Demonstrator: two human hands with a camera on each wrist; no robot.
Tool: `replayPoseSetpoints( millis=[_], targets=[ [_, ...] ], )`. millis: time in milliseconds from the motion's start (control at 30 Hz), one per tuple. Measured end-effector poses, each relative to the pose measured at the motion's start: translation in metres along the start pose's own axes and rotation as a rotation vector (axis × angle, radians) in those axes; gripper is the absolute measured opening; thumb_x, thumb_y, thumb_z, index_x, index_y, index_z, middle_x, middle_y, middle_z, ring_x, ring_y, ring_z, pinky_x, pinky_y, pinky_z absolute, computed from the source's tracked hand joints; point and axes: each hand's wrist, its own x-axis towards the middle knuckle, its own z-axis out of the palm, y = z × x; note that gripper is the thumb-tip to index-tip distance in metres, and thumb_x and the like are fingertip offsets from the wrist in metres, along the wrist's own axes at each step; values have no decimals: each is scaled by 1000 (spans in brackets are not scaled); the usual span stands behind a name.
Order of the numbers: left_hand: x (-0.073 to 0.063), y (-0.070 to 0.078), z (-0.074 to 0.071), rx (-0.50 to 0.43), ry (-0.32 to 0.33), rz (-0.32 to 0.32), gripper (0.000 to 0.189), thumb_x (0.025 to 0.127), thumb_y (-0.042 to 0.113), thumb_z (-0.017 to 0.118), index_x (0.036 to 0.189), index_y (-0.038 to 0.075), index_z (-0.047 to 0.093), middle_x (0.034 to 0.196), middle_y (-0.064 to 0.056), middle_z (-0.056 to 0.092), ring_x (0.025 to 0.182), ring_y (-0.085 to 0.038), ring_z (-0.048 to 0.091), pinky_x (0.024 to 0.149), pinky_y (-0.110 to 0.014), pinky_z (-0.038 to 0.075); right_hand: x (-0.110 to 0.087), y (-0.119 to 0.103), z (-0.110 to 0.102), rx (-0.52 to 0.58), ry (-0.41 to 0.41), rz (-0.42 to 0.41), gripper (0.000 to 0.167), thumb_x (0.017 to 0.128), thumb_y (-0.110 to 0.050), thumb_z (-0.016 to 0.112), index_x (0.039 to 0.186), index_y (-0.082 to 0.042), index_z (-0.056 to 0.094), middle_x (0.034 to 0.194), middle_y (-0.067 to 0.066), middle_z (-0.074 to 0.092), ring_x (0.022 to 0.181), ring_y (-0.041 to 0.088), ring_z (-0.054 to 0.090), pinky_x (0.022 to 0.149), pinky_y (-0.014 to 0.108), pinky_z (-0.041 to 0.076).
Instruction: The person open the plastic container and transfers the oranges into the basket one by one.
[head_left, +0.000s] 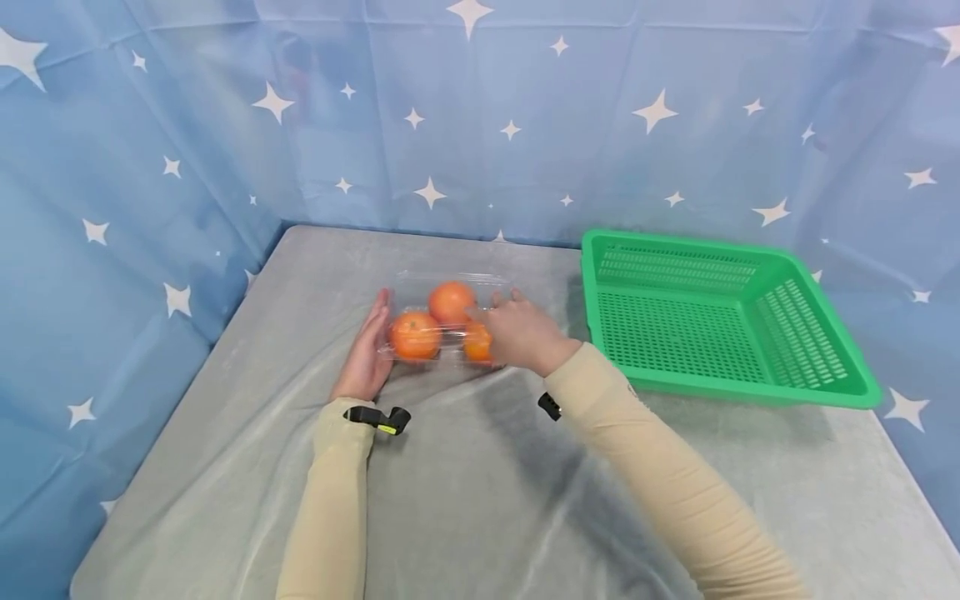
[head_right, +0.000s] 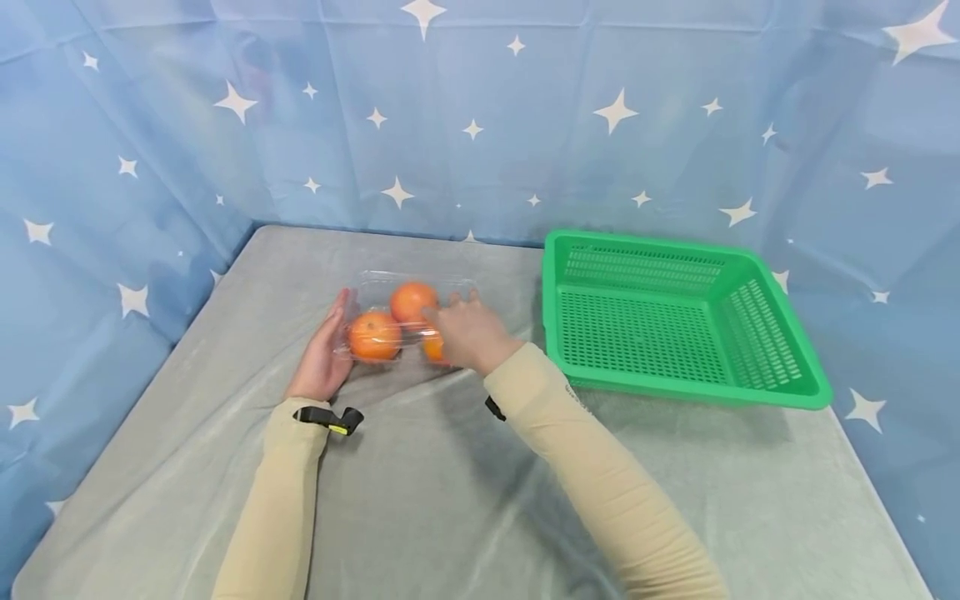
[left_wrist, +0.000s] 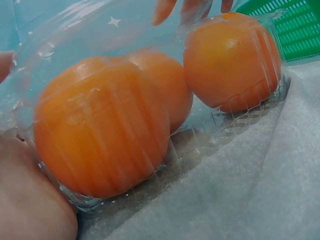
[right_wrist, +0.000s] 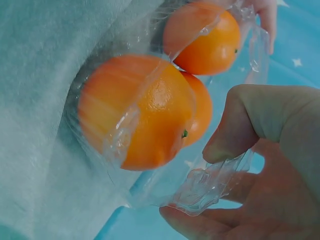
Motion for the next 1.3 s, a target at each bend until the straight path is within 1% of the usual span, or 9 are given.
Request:
replayPoseSetpoints(
  millis=[133,300,467,667,733,900,1100,1200,1300],
  targets=[
    [3,1,0,13,-22,23,56,95,31,36,144,25,9,148,13,5,135,-16,-1,107,-35,13,1,2,-4,29,-18,16,59,78,-5,52,134,-16,42,112,18,54,120,40,36,105,46,19],
    [5,2,0,11,-23,39,57,95,31,37,144,25,10,148,15,7,135,-10,-1,108,-32,12,2,3,-7,62,-43,40,59,79,-5,50,136,-19,40,125,22,46,124,44,29,104,47,19],
    [5,0,-1,-1,-17,47,55,96,33,33,144,26,10,148,14,6,135,-13,-1,108,-35,10,0,5,-9,90,-50,79,63,82,-9,50,140,-24,31,136,24,33,125,45,25,95,51,33],
    [5,-7,1,-47,-32,63,58,94,45,24,145,22,5,150,4,-2,135,-18,-3,108,-38,6,-6,9,-4,104,9,73,64,83,-15,55,140,-25,29,139,21,30,125,45,24,86,55,40],
    [5,-9,2,-61,-29,66,57,95,43,23,145,22,6,150,2,-2,135,-19,-2,108,-38,7,-8,11,0,90,34,66,64,82,-17,57,140,-23,30,139,20,30,125,44,25,83,55,42],
    [7,-12,1,-88,21,71,49,97,31,26,144,24,15,149,8,8,135,-17,2,108,-34,10,-12,14,8,84,80,57,64,81,-18,58,139,-19,33,141,18,29,126,41,26,75,51,47],
    [7,-10,-1,-104,18,111,46,98,23,24,144,23,18,149,7,8,135,-17,1,108,-32,10,-12,15,12,136,152,46,55,79,-16,58,132,-12,43,136,18,35,124,42,30,91,48,38],
    [6,-9,-2,-135,16,113,48,97,14,26,143,22,19,149,4,9,135,-15,5,101,-22,24,-12,13,14,178,211,47,48,78,-15,58,125,-8,49,129,17,41,112,34,44,85,42,44],
    [6,-8,-5,-126,32,92,53,95,6,29,144,20,17,148,4,13,134,-12,9,93,-17,30,-12,11,16,224,283,65,43,78,-16,58,119,-8,53,121,14,45,88,23,52,66,33,48]
  ],
)
